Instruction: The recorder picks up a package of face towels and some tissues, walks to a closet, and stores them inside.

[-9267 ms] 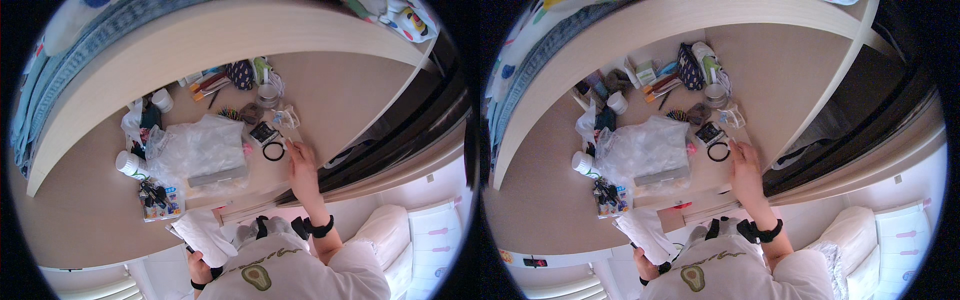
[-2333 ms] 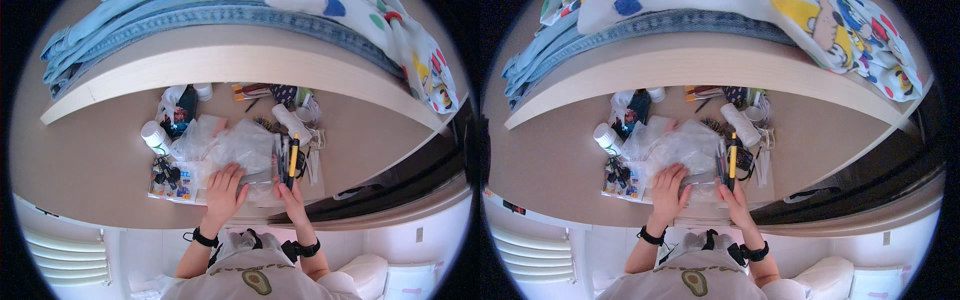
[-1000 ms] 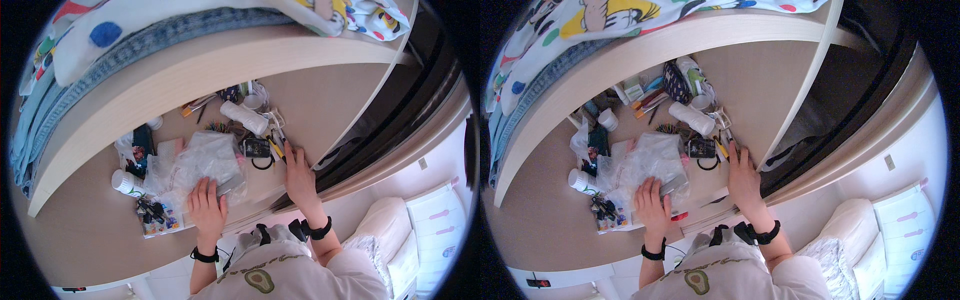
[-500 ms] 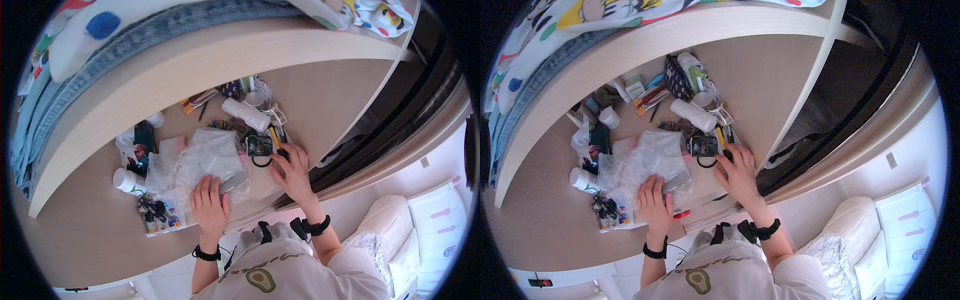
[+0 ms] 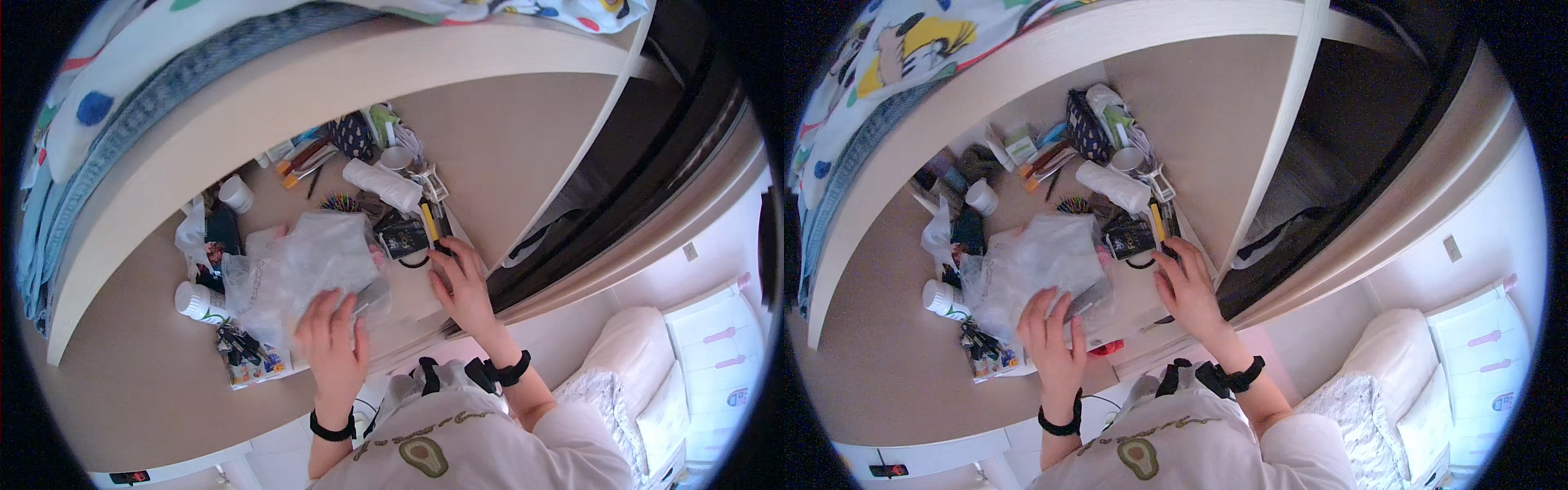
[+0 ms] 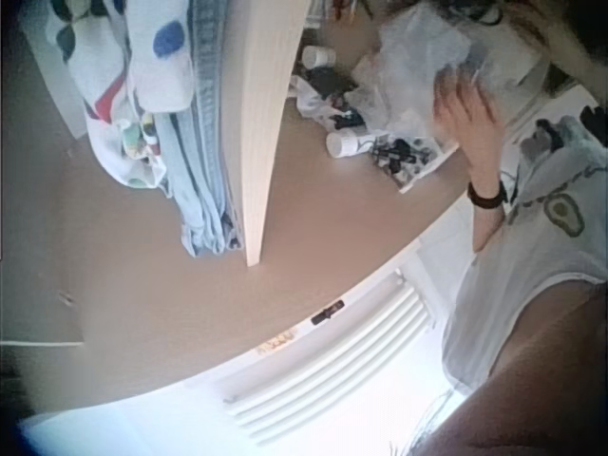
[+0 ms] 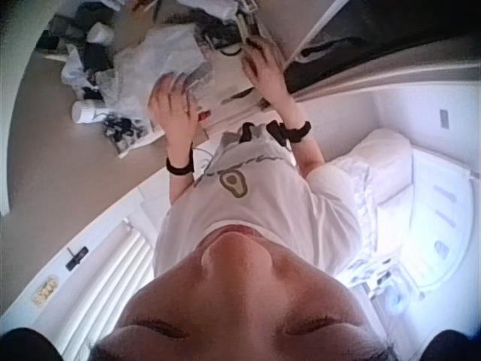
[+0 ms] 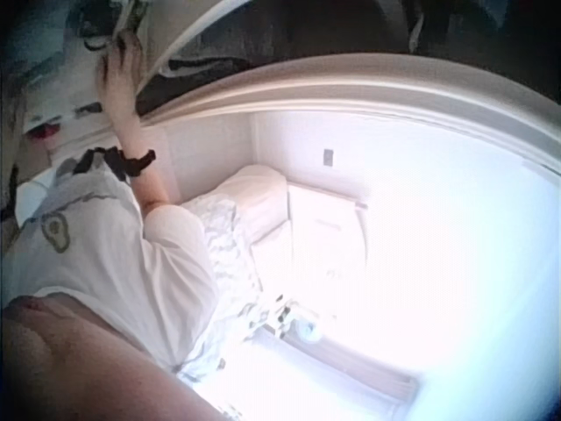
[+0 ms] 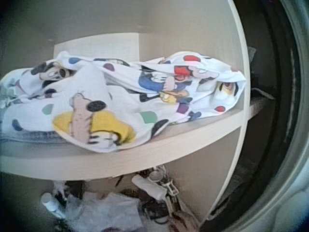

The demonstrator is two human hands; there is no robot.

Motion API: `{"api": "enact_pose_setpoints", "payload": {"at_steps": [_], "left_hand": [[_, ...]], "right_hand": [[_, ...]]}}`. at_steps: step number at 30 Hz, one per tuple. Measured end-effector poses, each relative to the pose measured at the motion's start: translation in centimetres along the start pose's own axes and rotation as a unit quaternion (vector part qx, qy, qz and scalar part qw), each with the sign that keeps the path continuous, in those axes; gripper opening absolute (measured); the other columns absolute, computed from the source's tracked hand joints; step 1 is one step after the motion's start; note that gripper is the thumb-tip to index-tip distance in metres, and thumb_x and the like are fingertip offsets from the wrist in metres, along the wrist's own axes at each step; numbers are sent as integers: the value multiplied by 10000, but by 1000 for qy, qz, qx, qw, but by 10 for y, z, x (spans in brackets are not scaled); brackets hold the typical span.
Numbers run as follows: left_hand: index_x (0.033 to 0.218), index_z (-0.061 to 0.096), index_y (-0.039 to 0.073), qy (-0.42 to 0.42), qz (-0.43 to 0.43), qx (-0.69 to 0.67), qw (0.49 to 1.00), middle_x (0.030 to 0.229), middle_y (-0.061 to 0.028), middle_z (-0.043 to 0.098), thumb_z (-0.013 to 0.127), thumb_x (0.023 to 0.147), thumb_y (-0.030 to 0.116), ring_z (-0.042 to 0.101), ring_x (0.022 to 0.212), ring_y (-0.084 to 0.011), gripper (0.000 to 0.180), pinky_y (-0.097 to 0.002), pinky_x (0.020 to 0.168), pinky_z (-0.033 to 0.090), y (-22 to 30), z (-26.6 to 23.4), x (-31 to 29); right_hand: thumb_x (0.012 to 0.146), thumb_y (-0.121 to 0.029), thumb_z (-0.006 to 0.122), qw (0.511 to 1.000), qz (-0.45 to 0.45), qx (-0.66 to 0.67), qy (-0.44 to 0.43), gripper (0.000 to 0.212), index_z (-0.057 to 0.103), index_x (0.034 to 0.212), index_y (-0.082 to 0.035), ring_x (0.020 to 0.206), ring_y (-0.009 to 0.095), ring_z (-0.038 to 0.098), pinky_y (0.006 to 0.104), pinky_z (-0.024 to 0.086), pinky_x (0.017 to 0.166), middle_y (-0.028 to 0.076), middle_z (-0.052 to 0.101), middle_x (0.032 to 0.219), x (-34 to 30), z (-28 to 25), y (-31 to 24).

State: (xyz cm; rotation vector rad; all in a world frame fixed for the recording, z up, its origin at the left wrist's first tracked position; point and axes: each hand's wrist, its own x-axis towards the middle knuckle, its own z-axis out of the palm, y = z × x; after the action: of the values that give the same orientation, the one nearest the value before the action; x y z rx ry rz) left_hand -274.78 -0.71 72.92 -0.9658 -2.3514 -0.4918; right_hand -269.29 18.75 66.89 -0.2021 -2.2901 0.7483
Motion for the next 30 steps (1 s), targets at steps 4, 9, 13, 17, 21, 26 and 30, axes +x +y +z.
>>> {"api": "enact_pose_setpoints", "payload": {"at_steps": [4,9,13,17,21,26,30], "left_hand": [[1016,497,12,-150,96,-236,955,1058,-128,481,507,729,36,491,921,-292,289,-365,767,410,34,19,20],[1050,466,-24,-173,142,-210,952,1061,-151,459,510,702,42,487,931,-276,357,-338,779,428,65,74,37],[1057,453,-58,-140,120,-107,977,1017,-154,458,487,679,21,492,914,-272,388,-334,746,444,76,102,50],[1035,475,-17,-126,70,-102,984,927,-130,452,497,680,29,510,859,-264,360,-328,689,461,81,113,58],[983,525,67,-119,46,-82,988,858,-99,452,517,686,47,535,787,-248,299,-342,599,472,84,123,57],[931,548,92,-96,48,-73,991,887,-82,486,535,699,71,557,748,-245,232,-340,571,473,90,120,54],[906,540,79,22,13,-176,984,926,-78,524,554,735,75,568,735,-267,172,-337,576,475,100,114,53]], "right_hand": [[721,-23,545,998,28,33,41,370,468,1082,-43,1064,344,383,399,343,881,172,389,1128,-7,-2,6],[730,-35,530,997,71,36,22,402,418,1115,-11,1049,360,389,395,343,880,189,390,1126,-18,-19,10],[731,-58,532,999,42,34,-6,401,407,1107,11,1027,359,402,390,343,878,193,400,1109,-16,-29,21],[726,-68,538,999,32,21,-20,406,408,1103,11,1023,353,405,389,344,878,192,405,1100,-14,-40,30],[715,-88,546,998,18,43,-49,422,411,1102,11,1035,344,398,391,337,886,191,400,1103,-14,-47,38],[672,-65,533,995,0,62,-83,492,395,1140,1,1063,348,378,408,310,913,196,380,1129,-18,-50,45],[664,-73,512,993,-26,16,-111,558,353,1197,-24,1091,363,350,455,270,934,202,357,1157,-23,-57,46]]}}
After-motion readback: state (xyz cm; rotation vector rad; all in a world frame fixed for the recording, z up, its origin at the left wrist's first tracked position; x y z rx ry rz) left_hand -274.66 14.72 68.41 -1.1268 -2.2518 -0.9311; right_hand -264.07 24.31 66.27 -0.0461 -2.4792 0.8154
